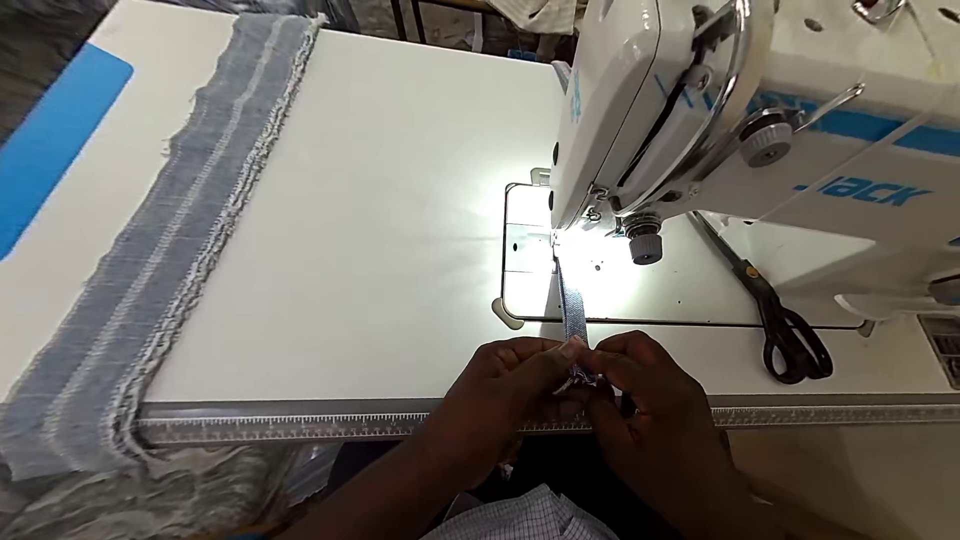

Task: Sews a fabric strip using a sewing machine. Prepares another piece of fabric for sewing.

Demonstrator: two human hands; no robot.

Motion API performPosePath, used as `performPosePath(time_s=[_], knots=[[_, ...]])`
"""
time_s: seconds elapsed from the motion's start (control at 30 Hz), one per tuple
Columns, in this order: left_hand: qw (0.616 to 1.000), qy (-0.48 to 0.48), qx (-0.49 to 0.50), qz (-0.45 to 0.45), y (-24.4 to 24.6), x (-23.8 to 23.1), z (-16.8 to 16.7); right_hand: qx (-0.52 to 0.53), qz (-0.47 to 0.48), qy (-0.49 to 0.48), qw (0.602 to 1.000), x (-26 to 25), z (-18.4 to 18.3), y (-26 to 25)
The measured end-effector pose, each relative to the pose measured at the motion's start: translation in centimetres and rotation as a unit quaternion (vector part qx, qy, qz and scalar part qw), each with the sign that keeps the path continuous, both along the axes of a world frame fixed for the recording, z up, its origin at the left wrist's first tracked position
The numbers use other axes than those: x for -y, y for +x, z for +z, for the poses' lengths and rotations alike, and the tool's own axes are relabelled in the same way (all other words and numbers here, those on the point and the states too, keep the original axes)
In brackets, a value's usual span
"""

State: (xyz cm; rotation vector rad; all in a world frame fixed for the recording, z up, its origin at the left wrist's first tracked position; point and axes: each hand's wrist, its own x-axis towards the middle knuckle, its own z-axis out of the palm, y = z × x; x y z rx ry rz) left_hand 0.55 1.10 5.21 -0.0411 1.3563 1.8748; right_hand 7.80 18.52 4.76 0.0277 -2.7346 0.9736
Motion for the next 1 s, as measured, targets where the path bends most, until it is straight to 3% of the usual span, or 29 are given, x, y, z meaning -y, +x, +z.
performPosePath(time_s=[0.2, 0.27, 0.3, 0.37, 0.43, 0.5, 0.7, 0.83, 1.0], knots=[[0.993, -0.063, -0.030, -0.096, -0.8, -0.3, 0.5, -0.136, 0.048, 0.098, 0.985, -1.6, -1.4, -1.7], [0.969, -0.129, -0.160, -0.137, -0.8, -0.1, 0.6, -0.181, 0.048, 0.098, 0.977, -1.8, -1.6, -2.2], [0.925, -0.196, -0.298, -0.134, -0.6, 0.2, 0.4, -0.192, 0.043, 0.091, 0.976, -1.8, -1.7, -2.4], [0.766, -0.284, -0.572, -0.067, -0.4, 1.1, -0.5, -0.199, 0.031, 0.068, 0.977, -1.9, -1.8, -2.5], [0.658, -0.288, -0.694, -0.043, -1.0, 1.5, -0.7, -0.201, 0.022, 0.043, 0.978, -2.0, -1.9, -2.5], [0.606, -0.269, -0.748, -0.034, -1.4, 1.4, -0.8, -0.203, 0.025, 0.020, 0.979, -2.0, -2.1, -2.4], [0.609, -0.273, -0.733, -0.130, -1.2, 1.2, -2.9, -0.106, 0.057, 0.037, 0.992, -3.3, -2.7, -5.8], [0.559, -0.303, -0.756, -0.157, -0.8, 1.7, -3.8, -0.069, 0.015, 0.176, 0.982, -2.7, -3.9, -9.7], [0.530, -0.353, -0.754, -0.159, -2.7, 1.5, -3.6, -0.059, -0.005, 0.182, 0.982, -2.3, -4.1, -10.5]])
